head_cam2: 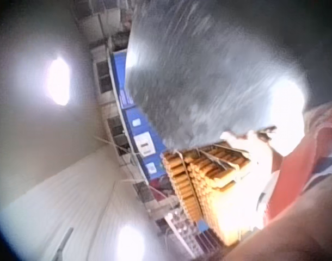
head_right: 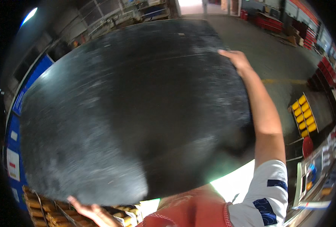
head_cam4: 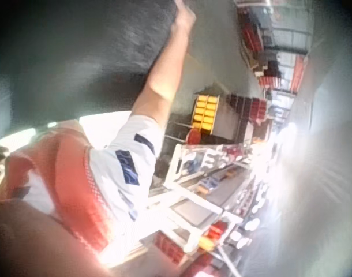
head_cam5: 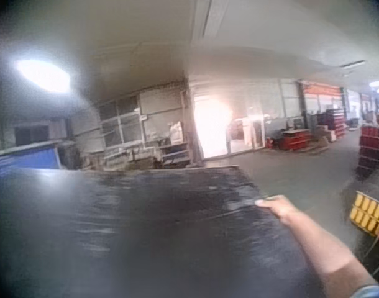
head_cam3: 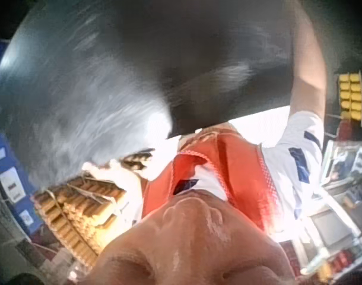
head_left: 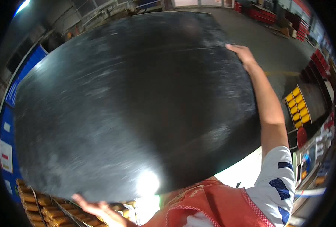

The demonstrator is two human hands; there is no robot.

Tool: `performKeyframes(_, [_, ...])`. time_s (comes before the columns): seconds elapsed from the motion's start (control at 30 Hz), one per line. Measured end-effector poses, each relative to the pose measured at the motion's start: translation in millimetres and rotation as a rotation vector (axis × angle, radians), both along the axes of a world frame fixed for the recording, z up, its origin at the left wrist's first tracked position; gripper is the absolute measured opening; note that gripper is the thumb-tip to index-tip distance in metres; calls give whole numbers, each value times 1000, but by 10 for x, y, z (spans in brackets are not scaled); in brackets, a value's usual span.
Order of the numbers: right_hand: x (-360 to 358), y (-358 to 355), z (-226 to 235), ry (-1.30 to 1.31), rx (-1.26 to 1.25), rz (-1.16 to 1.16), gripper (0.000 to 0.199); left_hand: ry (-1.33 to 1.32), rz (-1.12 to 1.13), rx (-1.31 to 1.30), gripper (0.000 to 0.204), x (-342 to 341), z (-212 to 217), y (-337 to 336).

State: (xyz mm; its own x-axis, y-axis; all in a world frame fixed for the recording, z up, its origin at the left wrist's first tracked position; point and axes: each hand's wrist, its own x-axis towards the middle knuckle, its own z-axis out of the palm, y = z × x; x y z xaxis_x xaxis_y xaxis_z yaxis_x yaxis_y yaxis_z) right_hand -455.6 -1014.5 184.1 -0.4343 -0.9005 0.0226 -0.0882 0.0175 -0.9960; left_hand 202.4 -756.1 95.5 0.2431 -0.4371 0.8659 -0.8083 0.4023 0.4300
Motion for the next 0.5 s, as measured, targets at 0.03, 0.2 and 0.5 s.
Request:
performKeyframes(0.03, [-354,-24,-178,11,47,-4,49,90,-102,168,85,-339,-244,-38])
performKeyframes(0.2, [-2449,195,-2829,835,467,-243,66,1838,-134,1008,52,-1660,-2370,-178])
performKeyframes(0.5, [-768,2940,-6283,-113,1257,-458,95,1351,381,1649,66,-604,-4638,57])
